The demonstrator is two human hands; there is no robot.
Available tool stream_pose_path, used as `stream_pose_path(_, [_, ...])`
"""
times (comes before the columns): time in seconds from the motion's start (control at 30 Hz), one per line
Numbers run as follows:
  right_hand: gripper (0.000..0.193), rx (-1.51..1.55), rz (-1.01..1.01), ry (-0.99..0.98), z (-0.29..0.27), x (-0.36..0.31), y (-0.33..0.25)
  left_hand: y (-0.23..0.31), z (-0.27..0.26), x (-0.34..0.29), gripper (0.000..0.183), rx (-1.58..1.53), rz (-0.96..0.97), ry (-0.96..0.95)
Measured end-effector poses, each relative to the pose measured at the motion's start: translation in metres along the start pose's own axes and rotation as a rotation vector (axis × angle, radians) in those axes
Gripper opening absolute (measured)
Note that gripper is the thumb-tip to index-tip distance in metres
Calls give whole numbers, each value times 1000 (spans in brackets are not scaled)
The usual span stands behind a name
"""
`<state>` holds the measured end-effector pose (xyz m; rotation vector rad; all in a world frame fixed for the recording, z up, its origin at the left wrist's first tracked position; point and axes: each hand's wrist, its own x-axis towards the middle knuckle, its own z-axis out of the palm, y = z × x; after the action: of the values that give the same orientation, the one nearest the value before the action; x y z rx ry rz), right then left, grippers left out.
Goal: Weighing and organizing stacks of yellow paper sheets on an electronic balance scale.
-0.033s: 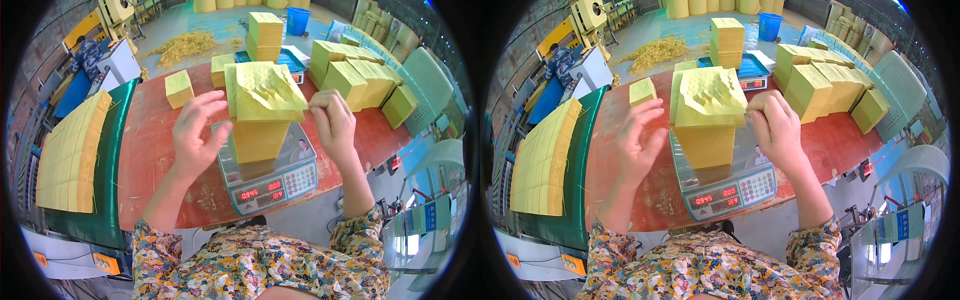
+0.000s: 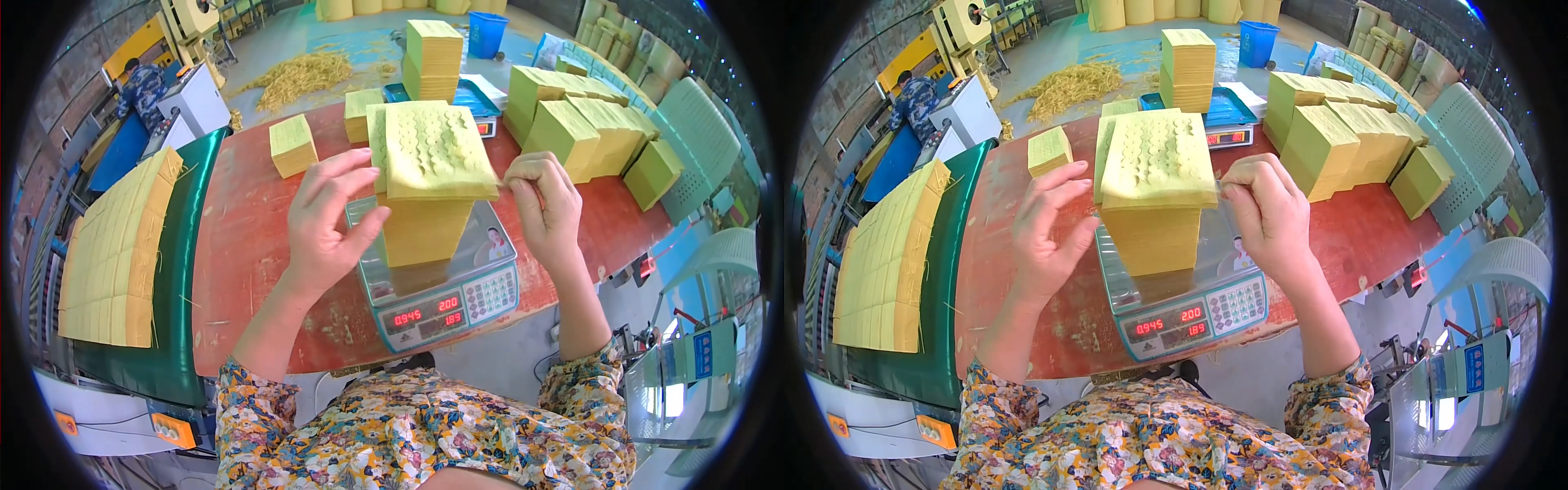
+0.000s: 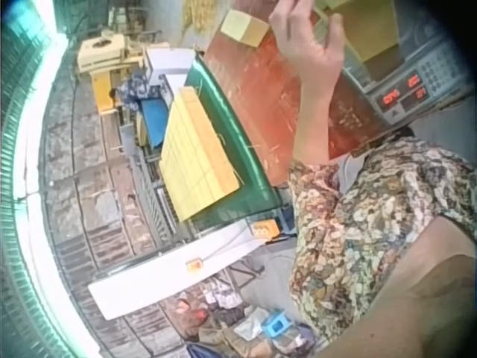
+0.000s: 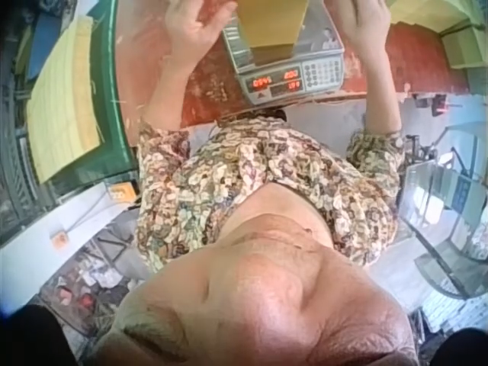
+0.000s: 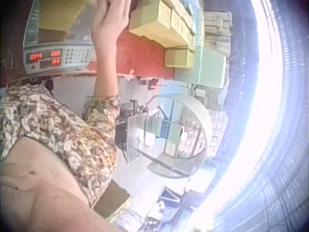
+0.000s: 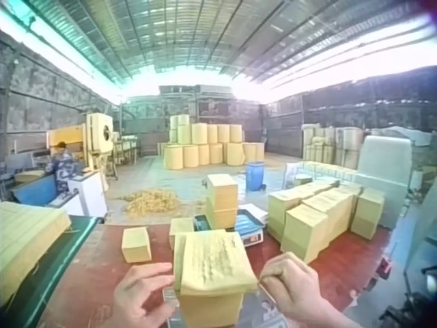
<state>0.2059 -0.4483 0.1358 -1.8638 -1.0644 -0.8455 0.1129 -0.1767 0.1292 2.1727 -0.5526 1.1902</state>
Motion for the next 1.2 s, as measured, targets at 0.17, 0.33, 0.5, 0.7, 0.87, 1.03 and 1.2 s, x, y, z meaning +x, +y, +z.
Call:
stream_pose_path(0.17, [29, 310, 319, 26, 0, -2, 5, 2, 17, 4, 46, 49, 37, -65])
stream_pose_path(0.33, [41, 261, 197, -112, 8, 5, -4, -8, 21, 6, 40, 123, 102, -54])
stream_pose_path(0.5, [41, 587, 656, -76, -2, 13, 4, 9, 28, 20, 35, 258, 288, -44])
stream_pose_path(0.7, [42, 852, 889, -10, -16, 7, 16, 47, 62, 22, 34, 221, 550, -77])
stream_pose_path(0.87, [41, 805, 827, 407, -47, -60, 73, 74, 61, -25, 35, -31, 497, -107])
stream_pose_path(1.03, [37, 245, 1242, 156, -62, -237, 174, 46, 23, -80, 32, 110, 165, -268])
stream_pose_path(1.2, [35, -116, 1332, -110, -68, -280, 173, 27, -14, -113, 24, 181, -197, -193])
